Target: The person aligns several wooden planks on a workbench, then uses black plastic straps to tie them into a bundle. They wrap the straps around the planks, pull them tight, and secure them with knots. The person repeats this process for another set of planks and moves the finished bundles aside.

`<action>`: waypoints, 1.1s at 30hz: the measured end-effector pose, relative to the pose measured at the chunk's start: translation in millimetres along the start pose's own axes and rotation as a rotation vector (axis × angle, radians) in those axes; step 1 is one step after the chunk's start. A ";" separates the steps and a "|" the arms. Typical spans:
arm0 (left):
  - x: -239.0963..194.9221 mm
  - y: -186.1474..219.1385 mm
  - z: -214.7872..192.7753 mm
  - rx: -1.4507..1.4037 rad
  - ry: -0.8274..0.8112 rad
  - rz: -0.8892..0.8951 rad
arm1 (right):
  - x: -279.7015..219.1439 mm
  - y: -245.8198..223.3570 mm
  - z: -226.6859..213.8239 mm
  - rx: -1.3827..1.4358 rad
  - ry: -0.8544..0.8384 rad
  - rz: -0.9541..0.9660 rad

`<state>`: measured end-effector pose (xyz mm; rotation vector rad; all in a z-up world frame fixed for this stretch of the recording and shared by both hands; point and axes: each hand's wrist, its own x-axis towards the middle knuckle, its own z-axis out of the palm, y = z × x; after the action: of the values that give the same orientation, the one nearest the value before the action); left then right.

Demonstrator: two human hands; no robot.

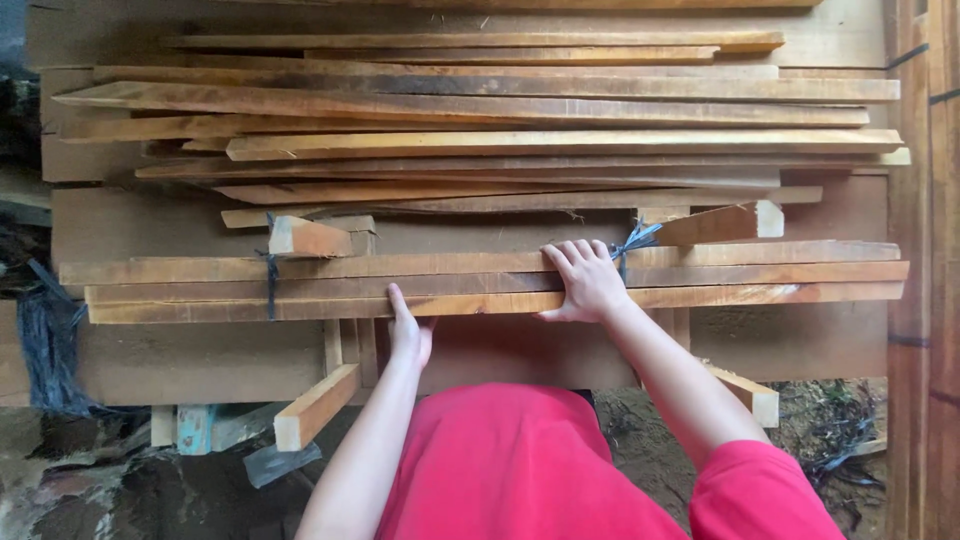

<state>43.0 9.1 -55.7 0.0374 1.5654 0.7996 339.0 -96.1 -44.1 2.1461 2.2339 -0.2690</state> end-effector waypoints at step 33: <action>50.1 -24.7 -53.2 -0.055 -0.218 -0.181 | 101.7 33.3 -5.5 0.489 -1.054 0.179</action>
<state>-3.0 -10.5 -114.5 -0.0543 1.3196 0.6720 367.9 6.3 -56.6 1.6491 1.4160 -1.6034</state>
